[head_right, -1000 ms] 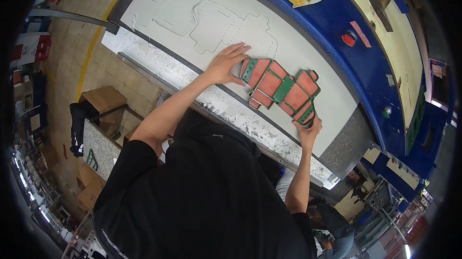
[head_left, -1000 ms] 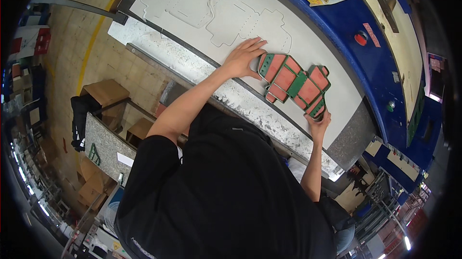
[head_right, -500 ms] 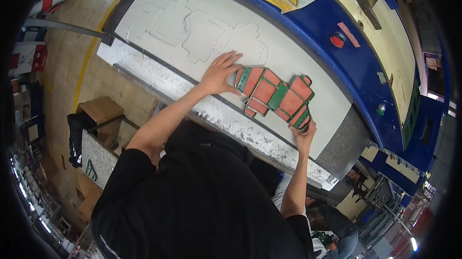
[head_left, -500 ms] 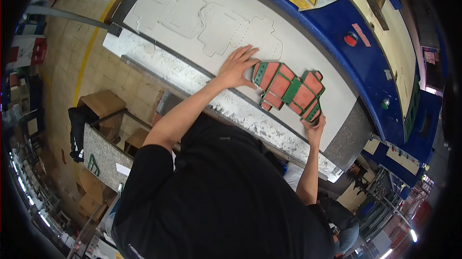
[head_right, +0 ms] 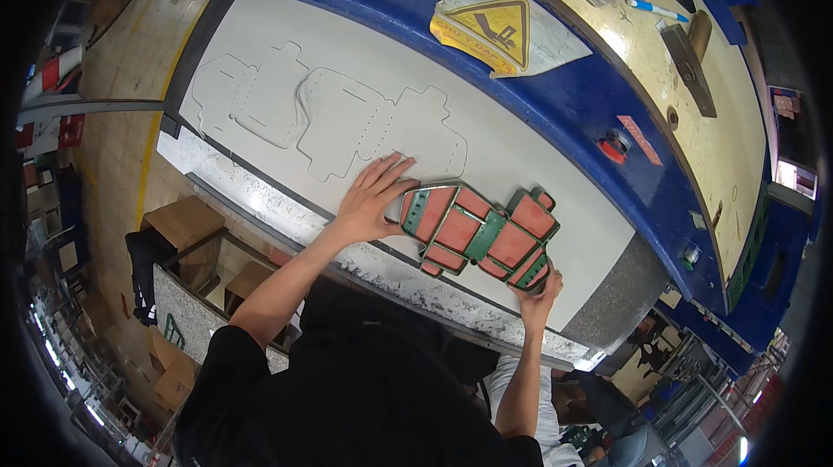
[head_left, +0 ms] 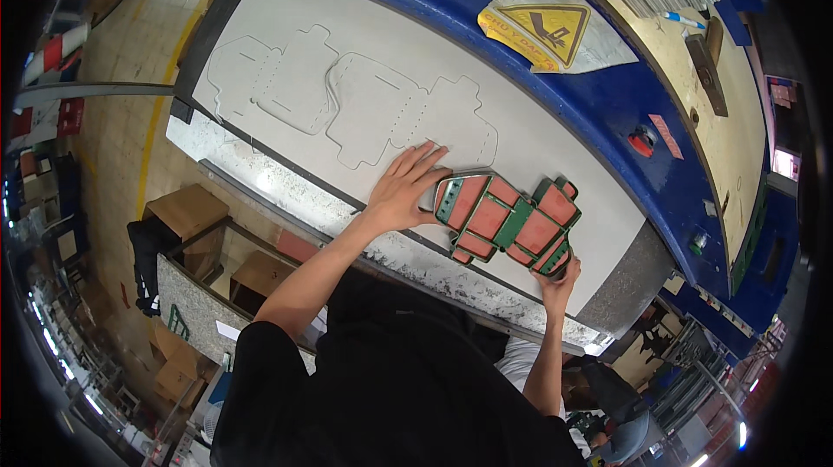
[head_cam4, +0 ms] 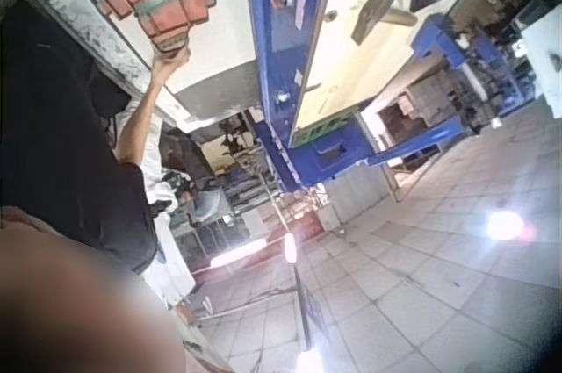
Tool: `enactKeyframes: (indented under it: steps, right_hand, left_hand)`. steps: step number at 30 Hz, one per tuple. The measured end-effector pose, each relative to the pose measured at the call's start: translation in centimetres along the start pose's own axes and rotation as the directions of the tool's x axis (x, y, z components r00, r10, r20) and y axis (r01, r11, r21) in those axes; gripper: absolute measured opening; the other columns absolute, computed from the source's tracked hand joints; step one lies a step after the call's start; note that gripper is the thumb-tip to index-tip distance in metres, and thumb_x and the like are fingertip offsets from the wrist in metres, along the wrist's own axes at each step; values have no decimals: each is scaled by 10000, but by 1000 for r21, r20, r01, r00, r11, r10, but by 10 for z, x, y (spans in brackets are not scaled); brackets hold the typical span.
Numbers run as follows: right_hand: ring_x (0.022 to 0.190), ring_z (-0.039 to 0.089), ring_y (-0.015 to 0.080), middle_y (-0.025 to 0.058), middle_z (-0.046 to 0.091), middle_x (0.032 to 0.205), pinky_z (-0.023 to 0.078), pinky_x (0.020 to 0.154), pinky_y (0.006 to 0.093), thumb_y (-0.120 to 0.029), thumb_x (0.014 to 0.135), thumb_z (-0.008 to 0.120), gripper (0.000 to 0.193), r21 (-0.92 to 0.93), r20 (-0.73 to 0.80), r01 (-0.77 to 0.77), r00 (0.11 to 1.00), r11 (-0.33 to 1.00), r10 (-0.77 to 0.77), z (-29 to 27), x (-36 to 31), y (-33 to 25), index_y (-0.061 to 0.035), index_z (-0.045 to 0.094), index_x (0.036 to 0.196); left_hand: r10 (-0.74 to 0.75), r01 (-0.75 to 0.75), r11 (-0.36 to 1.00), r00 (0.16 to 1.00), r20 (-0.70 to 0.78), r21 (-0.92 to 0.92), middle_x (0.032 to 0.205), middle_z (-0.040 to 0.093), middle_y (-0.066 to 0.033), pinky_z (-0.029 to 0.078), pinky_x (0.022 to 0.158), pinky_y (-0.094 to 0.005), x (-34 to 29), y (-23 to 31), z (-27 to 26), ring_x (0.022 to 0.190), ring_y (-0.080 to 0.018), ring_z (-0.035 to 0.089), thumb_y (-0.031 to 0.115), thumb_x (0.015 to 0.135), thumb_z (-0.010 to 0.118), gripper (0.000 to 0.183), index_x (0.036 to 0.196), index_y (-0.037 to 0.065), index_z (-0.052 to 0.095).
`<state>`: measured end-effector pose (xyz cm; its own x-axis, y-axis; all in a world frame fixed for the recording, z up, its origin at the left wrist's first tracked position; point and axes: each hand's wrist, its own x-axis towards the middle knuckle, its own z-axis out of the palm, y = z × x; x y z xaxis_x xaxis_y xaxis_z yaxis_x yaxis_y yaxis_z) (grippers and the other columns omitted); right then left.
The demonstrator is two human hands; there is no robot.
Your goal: Operator uses a die-cutting machine to cut shoe patterns from white material sheets, placing the die mold, cycling the machine, and removing the cut components.
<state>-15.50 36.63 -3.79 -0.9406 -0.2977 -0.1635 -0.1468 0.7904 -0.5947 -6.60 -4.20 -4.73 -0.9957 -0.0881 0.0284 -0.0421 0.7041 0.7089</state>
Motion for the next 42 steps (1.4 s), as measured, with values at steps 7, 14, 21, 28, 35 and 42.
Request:
enactKeyframes:
  steps: [7, 14, 21, 28, 35, 42]
  right_hand:
    - [1116, 432, 337, 117, 489, 1136, 337, 1008, 452, -148, 540, 923, 971, -24, -14, -19, 1000, 1000, 18, -1, 5, -7, -120, 471, 1399]
    - [1115, 451, 339, 115, 511, 1157, 345, 1006, 454, -180, 532, 931, 988, -77, -39, 51, 998, 996, -54, 1, 2, 5, -116, 466, 1402]
    - [1070, 483, 315, 115, 529, 1163, 389, 965, 424, -197, 518, 940, 1090, 13, -93, 37, 995, 999, -36, 2, -2, 1, -90, 402, 1459]
    - [1088, 492, 219, 109, 511, 1231, 432, 917, 372, -300, 845, 769, 805, 218, -470, -39, 871, 975, 140, -7, -53, 21, -89, 342, 1494]
    - [1273, 446, 293, 231, 409, 1429, 332, 1098, 424, -465, 1008, 415, 704, 538, -836, 516, 229, 666, 498, -107, -24, -49, 74, 307, 1449]
    - [1484, 131, 270, 186, 23, 1625, 118, 1201, 369, -484, 1011, 420, 828, 449, -891, 431, 283, 782, 355, -125, -26, -45, 30, 45, 1540]
  left_hand:
    - [-16, 16, 1000, 1000, 19, -3, 1554, 337, -37, 212, 1196, -447, 5, 2, -6, 1467, -269, 231, 324, 610, 857, 767, 1292, 134, 561]
    - [44, -44, 999, 999, -8, 19, 1536, 360, -67, 228, 1184, -458, 3, 3, -6, 1451, -284, 260, 343, 596, 862, 783, 1282, 105, 568]
    - [150, -146, 986, 988, -47, 83, 1516, 380, -101, 218, 1187, -464, 2, -1, -2, 1439, -304, 279, 405, 547, 889, 981, 1381, 82, 486]
    - [175, -142, 980, 944, -279, 137, 1444, 428, -188, 297, 1135, -471, -62, 17, -6, 1341, -404, 377, 383, 603, 883, 973, 1394, 36, 436]
    - [192, -173, 981, 927, -321, 88, 916, 635, -89, 423, 847, -422, -168, 28, 52, 948, -301, 563, 257, 804, 733, 201, 838, 74, 657]
    - [126, -66, 984, 918, -377, 168, 808, 606, -57, 373, 810, -424, -142, 42, 51, 872, -281, 526, 273, 842, 665, 211, 732, 99, 623]
